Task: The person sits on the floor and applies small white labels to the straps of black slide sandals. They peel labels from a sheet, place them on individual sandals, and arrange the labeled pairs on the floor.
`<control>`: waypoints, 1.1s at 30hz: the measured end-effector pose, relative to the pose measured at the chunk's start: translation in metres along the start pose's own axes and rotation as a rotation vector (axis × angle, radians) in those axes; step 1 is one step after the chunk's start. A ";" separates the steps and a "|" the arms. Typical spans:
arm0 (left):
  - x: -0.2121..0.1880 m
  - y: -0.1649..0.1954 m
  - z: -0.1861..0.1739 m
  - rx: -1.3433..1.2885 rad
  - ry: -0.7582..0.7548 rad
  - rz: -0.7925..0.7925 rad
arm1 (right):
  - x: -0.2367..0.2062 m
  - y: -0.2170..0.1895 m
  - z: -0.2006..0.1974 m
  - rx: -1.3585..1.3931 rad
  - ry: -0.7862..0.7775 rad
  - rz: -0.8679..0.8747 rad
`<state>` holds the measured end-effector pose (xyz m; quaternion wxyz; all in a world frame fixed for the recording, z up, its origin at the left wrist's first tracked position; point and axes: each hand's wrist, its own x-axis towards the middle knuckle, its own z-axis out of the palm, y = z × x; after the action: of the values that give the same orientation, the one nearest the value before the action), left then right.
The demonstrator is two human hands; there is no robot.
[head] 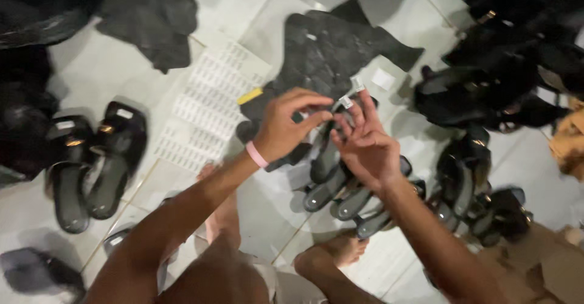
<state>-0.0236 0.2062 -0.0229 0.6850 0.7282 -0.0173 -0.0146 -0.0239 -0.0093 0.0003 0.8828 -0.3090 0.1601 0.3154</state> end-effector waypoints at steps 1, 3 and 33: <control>0.000 0.005 0.018 -0.037 0.025 0.011 | -0.008 0.001 -0.003 0.039 0.000 -0.038; -0.001 0.013 0.049 -0.100 0.084 0.029 | -0.017 0.002 -0.007 0.050 0.053 -0.086; 0.038 0.038 0.280 0.841 -0.944 0.624 | -0.180 -0.060 -0.145 -1.494 0.774 -0.848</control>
<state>0.0012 -0.0769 -0.0024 0.2370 0.8080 -0.5250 -0.1239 -0.1322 -0.2219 0.0033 0.3826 -0.9110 0.0726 -0.1359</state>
